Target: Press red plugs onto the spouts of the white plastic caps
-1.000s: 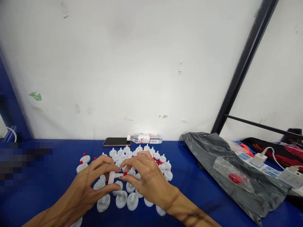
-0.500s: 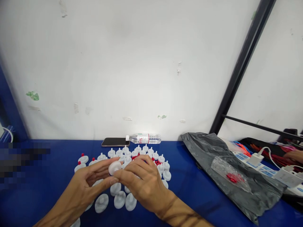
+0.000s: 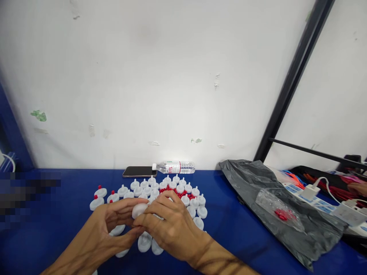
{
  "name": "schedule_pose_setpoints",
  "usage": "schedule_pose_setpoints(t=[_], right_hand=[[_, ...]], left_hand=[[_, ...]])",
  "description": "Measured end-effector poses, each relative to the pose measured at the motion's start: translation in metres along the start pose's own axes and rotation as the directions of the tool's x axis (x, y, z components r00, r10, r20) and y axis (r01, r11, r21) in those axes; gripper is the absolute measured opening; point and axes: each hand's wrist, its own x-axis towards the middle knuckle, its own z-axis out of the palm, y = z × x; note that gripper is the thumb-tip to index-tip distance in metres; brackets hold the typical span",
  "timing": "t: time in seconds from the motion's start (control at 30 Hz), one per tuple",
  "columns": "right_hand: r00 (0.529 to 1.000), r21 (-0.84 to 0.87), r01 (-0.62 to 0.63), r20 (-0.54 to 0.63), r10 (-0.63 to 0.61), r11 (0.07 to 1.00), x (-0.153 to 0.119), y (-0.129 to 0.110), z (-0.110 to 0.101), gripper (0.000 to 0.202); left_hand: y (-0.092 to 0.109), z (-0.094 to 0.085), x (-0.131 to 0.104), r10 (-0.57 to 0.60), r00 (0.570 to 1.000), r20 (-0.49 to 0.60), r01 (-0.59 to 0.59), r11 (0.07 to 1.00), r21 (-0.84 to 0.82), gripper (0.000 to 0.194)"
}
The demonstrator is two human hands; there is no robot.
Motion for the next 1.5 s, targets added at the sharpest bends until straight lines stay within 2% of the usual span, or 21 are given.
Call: schedule_pose_setpoints(t=[0.17, 0.3, 0.37, 0.43, 0.5, 0.57, 0.63, 0.7, 0.8, 0.87, 0.97, 1.07, 1.3, 1.5], right_hand=[[0.998, -0.067, -0.031, 0.043, 0.034, 0.997, -0.002, 0.004, 0.001, 0.026], [0.982, -0.156, -0.188, -0.012, 0.189, 0.97, -0.001, 0.023, -0.01, 0.019], [0.956, -0.212, -0.293, -0.032, 0.293, 0.932, -0.004, 0.038, -0.016, 0.016], [0.908, -0.277, -0.395, 0.029, 0.419, 0.876, -0.01, 0.056, -0.02, 0.017], [0.824, -0.359, -0.459, 0.171, 0.54, 0.813, -0.018, 0.072, -0.022, 0.022], [0.733, -0.429, -0.469, 0.298, 0.611, 0.772, -0.026, 0.082, -0.02, 0.026], [0.678, -0.462, -0.46, 0.369, 0.636, 0.758, -0.031, 0.085, -0.018, 0.025], [0.656, -0.467, -0.455, 0.399, 0.64, 0.758, -0.032, 0.084, -0.016, 0.021], [0.644, -0.481, -0.447, 0.412, 0.644, 0.754, -0.031, 0.081, -0.013, 0.016], [0.623, -0.493, -0.452, 0.422, 0.658, 0.744, -0.03, 0.081, -0.012, 0.013], [0.592, -0.493, -0.469, 0.441, 0.675, 0.733, -0.03, 0.082, -0.011, 0.012], [0.583, -0.484, -0.477, 0.45, 0.676, 0.734, -0.029, 0.081, -0.011, 0.012], [0.587, -0.439, -0.495, 0.468, 0.661, 0.75, -0.024, 0.075, -0.012, 0.019], [0.654, -0.387, -0.464, 0.456, 0.603, 0.797, -0.032, 0.078, -0.01, 0.022]], left_hand=[[0.005, -0.011, 0.007, -0.026, 0.996, -0.084, 0.029, 0.999, 0.026, 0.039], [0.007, -0.031, 0.015, -0.019, 0.984, -0.175, 0.035, 0.996, 0.088, 0.042], [0.01, -0.04, 0.017, 0.034, 0.975, -0.219, 0.015, 0.975, 0.222, 0.041], [0.013, -0.045, 0.017, 0.098, 0.972, -0.213, -0.005, 0.917, 0.398, 0.038], [0.014, -0.047, 0.017, 0.153, 0.972, -0.181, -0.033, 0.845, 0.534, 0.035], [0.013, -0.048, 0.017, 0.211, 0.966, -0.146, -0.075, 0.776, 0.626, 0.029], [0.008, -0.05, 0.018, 0.273, 0.955, -0.117, -0.111, 0.694, 0.711, 0.023], [0.0, -0.054, 0.021, 0.316, 0.945, -0.089, -0.12, 0.586, 0.801, 0.025], [-0.009, -0.062, 0.024, 0.314, 0.948, -0.055, -0.085, 0.415, 0.906, 0.03], [-0.011, -0.065, 0.025, 0.285, 0.957, -0.047, -0.061, 0.358, 0.932, 0.033], [-0.011, -0.063, 0.023, 0.216, 0.974, -0.064, -0.01, 0.327, 0.945, 0.033], [-0.006, -0.056, 0.017, 0.166, 0.983, -0.073, 0.021, 0.294, 0.955, 0.031], [0.005, -0.049, 0.006, 0.144, 0.986, -0.078, 0.038, 0.26, 0.965, 0.032], [0.009, -0.05, 0.008, 0.145, 0.988, -0.047, 0.01, 0.246, 0.969, 0.03]])
